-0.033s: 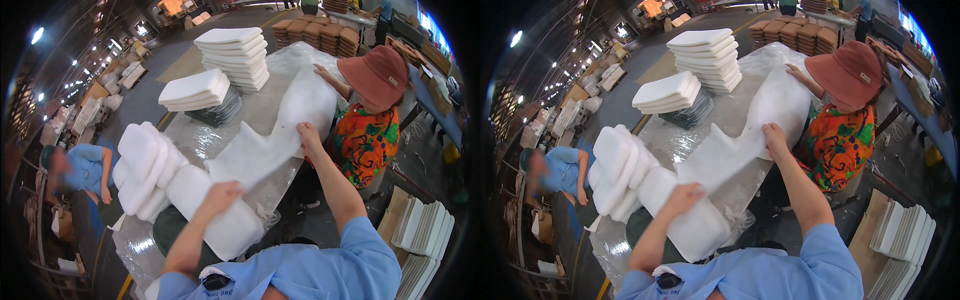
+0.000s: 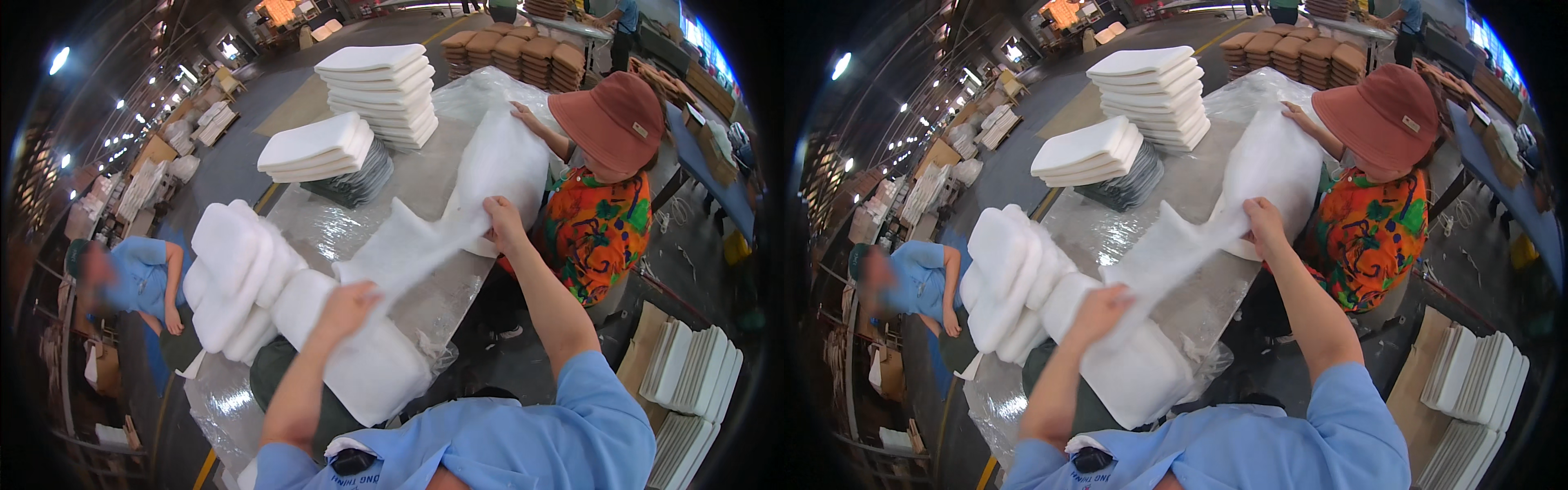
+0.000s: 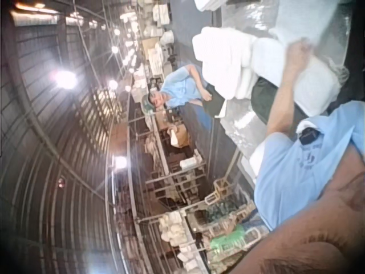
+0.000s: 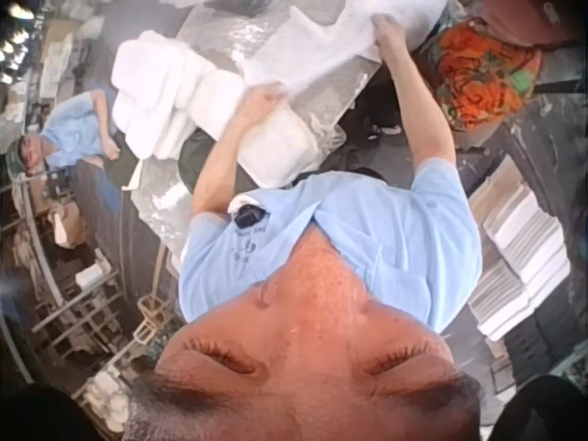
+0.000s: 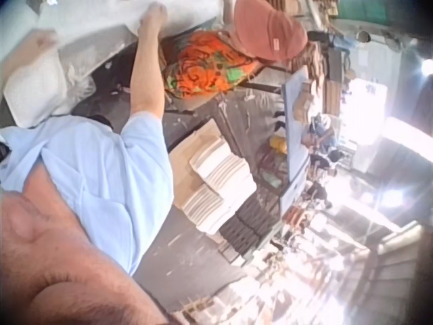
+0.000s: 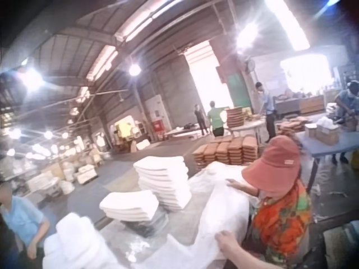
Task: The person inserts white foam inserts into green fabric covers at a work table. They repeatedly pick up a foam piece, open a cover, insert the foam, and place the finished cushion on a stack. Other workers are visible nearby performing similar tasks.
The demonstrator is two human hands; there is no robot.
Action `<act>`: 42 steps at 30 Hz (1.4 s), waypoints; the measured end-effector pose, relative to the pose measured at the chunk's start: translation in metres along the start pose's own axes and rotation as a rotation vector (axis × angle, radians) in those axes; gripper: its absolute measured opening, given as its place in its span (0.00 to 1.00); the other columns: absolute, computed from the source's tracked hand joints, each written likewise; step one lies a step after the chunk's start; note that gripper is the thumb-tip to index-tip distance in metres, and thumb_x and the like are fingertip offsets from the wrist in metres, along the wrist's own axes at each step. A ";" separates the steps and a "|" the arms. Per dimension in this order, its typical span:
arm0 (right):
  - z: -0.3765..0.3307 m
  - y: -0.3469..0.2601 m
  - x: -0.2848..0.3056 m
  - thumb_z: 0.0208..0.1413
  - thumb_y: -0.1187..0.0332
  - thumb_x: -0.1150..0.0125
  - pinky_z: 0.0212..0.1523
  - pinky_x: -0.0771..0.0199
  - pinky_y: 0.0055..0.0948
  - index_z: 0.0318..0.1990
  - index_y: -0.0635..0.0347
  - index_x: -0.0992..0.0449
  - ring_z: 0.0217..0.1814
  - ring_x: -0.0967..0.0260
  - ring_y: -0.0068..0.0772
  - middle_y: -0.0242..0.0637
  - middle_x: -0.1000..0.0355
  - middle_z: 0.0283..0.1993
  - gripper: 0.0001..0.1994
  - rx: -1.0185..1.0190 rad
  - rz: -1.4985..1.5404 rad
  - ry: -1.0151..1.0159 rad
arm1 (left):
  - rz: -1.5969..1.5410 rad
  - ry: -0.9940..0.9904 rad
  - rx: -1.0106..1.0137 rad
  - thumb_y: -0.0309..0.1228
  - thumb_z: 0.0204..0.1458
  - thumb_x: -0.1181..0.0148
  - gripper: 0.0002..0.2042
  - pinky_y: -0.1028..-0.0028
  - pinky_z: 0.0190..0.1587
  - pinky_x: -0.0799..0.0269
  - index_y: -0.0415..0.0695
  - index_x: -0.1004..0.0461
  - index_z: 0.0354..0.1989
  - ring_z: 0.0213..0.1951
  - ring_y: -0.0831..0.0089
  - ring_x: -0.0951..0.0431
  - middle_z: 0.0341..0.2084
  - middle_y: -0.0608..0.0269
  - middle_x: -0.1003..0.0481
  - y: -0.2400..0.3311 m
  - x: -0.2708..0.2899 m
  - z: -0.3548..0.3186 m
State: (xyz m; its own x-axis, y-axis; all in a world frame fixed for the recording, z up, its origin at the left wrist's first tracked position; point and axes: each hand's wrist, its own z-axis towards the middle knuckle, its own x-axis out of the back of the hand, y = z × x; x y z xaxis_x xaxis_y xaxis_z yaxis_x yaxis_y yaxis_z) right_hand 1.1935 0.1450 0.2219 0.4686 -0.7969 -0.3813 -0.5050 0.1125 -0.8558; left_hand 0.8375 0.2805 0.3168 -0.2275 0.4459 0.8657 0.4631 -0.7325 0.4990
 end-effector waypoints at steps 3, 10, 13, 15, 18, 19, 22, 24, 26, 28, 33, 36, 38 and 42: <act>-0.018 -0.032 -0.025 0.71 0.64 0.46 0.36 0.23 0.32 0.55 0.51 0.25 0.33 0.25 0.30 0.34 0.24 0.39 0.10 -0.059 0.093 -0.062 | 0.062 0.198 -0.016 0.38 0.61 0.34 0.15 0.66 0.42 0.24 0.37 0.17 0.43 0.33 0.61 0.18 0.32 0.51 0.17 0.012 0.084 0.031; -0.034 -0.075 -0.026 0.73 0.62 0.46 0.40 0.19 0.33 0.70 0.49 0.32 0.42 0.18 0.36 0.38 0.23 0.52 0.21 0.157 0.138 -0.376 | 0.215 0.314 -0.208 0.35 0.61 0.37 0.12 0.64 0.41 0.24 0.38 0.19 0.44 0.34 0.54 0.18 0.32 0.48 0.18 0.067 0.194 0.084; -0.063 -0.052 -0.034 0.71 0.63 0.42 0.48 0.17 0.36 0.74 0.50 0.37 0.54 0.19 0.39 0.42 0.28 0.64 0.26 0.147 0.236 -0.667 | 0.361 0.287 -0.170 0.36 0.60 0.37 0.13 0.60 0.43 0.24 0.40 0.19 0.46 0.39 0.46 0.17 0.36 0.41 0.19 0.075 0.215 0.065; -0.095 -0.028 -0.048 0.62 0.74 0.33 0.57 0.21 0.35 0.79 0.49 0.46 0.65 0.26 0.39 0.43 0.36 0.71 0.40 0.177 0.238 -0.878 | 0.407 0.281 -0.093 0.36 0.61 0.38 0.13 0.61 0.42 0.24 0.40 0.19 0.46 0.38 0.46 0.17 0.35 0.40 0.20 0.065 0.225 0.038; -0.125 0.011 -0.066 0.62 0.79 0.36 0.54 0.22 0.27 0.72 0.54 0.36 0.59 0.23 0.32 0.41 0.27 0.63 0.31 0.291 -0.037 -0.738 | 0.415 0.201 -0.003 0.36 0.58 0.34 0.13 0.63 0.41 0.24 0.40 0.18 0.46 0.34 0.53 0.17 0.33 0.44 0.18 0.041 0.233 0.008; -0.124 0.022 -0.067 0.62 0.79 0.37 0.51 0.22 0.26 0.70 0.56 0.33 0.56 0.22 0.30 0.40 0.24 0.60 0.28 0.357 -0.163 -0.639 | 0.335 0.143 -0.036 0.35 0.56 0.32 0.13 0.64 0.40 0.24 0.40 0.18 0.45 0.33 0.56 0.17 0.32 0.46 0.18 0.035 0.231 0.002; -0.127 0.034 -0.069 0.65 0.78 0.41 0.46 0.22 0.24 0.60 0.61 0.26 0.48 0.20 0.25 0.37 0.19 0.50 0.17 0.402 -0.198 -0.372 | 0.178 -0.026 -0.063 0.34 0.48 0.25 0.16 0.66 0.38 0.25 0.40 0.17 0.44 0.32 0.69 0.18 0.29 0.55 0.17 0.012 0.222 -0.017; -0.134 0.040 -0.070 0.65 0.78 0.44 0.43 0.22 0.24 0.55 0.62 0.23 0.43 0.20 0.23 0.35 0.18 0.45 0.13 0.404 -0.155 -0.272 | 0.259 -0.119 0.003 0.34 0.47 0.25 0.16 0.67 0.39 0.25 0.40 0.17 0.44 0.32 0.67 0.18 0.29 0.53 0.17 0.011 0.219 -0.031; -0.141 0.045 -0.069 0.66 0.77 0.45 0.41 0.22 0.25 0.53 0.63 0.22 0.40 0.20 0.23 0.34 0.18 0.43 0.11 0.436 -0.144 -0.240 | 0.322 -0.164 0.054 0.33 0.47 0.27 0.14 0.63 0.40 0.25 0.39 0.16 0.40 0.33 0.59 0.18 0.29 0.51 0.18 0.016 0.219 -0.046; -0.152 0.054 -0.071 0.66 0.77 0.45 0.41 0.22 0.24 0.50 0.63 0.21 0.39 0.21 0.23 0.34 0.18 0.41 0.10 0.434 -0.111 -0.227 | 0.449 -0.118 -0.033 0.32 0.48 0.28 0.12 0.61 0.42 0.26 0.39 0.16 0.38 0.34 0.54 0.19 0.29 0.50 0.20 -0.007 0.221 -0.053; -0.172 0.069 -0.074 0.65 0.77 0.45 0.42 0.23 0.24 0.48 0.65 0.21 0.37 0.22 0.21 0.34 0.18 0.38 0.08 0.369 -0.090 -0.231 | 0.456 0.026 -0.131 0.31 0.50 0.31 0.10 0.57 0.43 0.27 0.37 0.18 0.36 0.36 0.49 0.21 0.28 0.49 0.22 -0.043 0.225 -0.071; -0.171 0.069 -0.072 0.67 0.76 0.45 0.42 0.22 0.25 0.48 0.64 0.21 0.37 0.22 0.21 0.34 0.18 0.38 0.08 0.356 -0.099 -0.236 | 0.331 0.081 -0.135 0.29 0.52 0.33 0.09 0.61 0.41 0.27 0.36 0.19 0.37 0.34 0.53 0.20 0.29 0.49 0.21 -0.047 0.220 -0.068; -0.166 0.069 -0.072 0.67 0.76 0.44 0.42 0.22 0.25 0.49 0.64 0.21 0.37 0.22 0.21 0.34 0.18 0.38 0.08 0.344 -0.095 -0.238 | 0.202 0.076 -0.042 0.28 0.54 0.35 0.08 0.64 0.40 0.27 0.36 0.20 0.37 0.32 0.59 0.20 0.29 0.50 0.21 -0.046 0.216 -0.067; -0.151 0.068 -0.071 0.68 0.76 0.45 0.43 0.21 0.26 0.49 0.64 0.22 0.37 0.22 0.22 0.35 0.18 0.38 0.07 0.294 -0.093 -0.244 | 0.136 0.100 0.014 0.25 0.57 0.39 0.06 0.70 0.37 0.29 0.37 0.20 0.39 0.30 0.69 0.23 0.27 0.55 0.21 -0.044 0.209 -0.057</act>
State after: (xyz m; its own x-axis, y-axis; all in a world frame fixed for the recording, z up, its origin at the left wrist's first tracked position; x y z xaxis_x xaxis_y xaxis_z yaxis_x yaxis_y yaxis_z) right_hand 1.0166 0.1196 0.2439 0.6789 -0.6512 -0.3391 -0.2396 0.2401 -0.9407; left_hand 0.7201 0.3768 0.4781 -0.2454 0.2892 0.9253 0.5072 -0.7751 0.3768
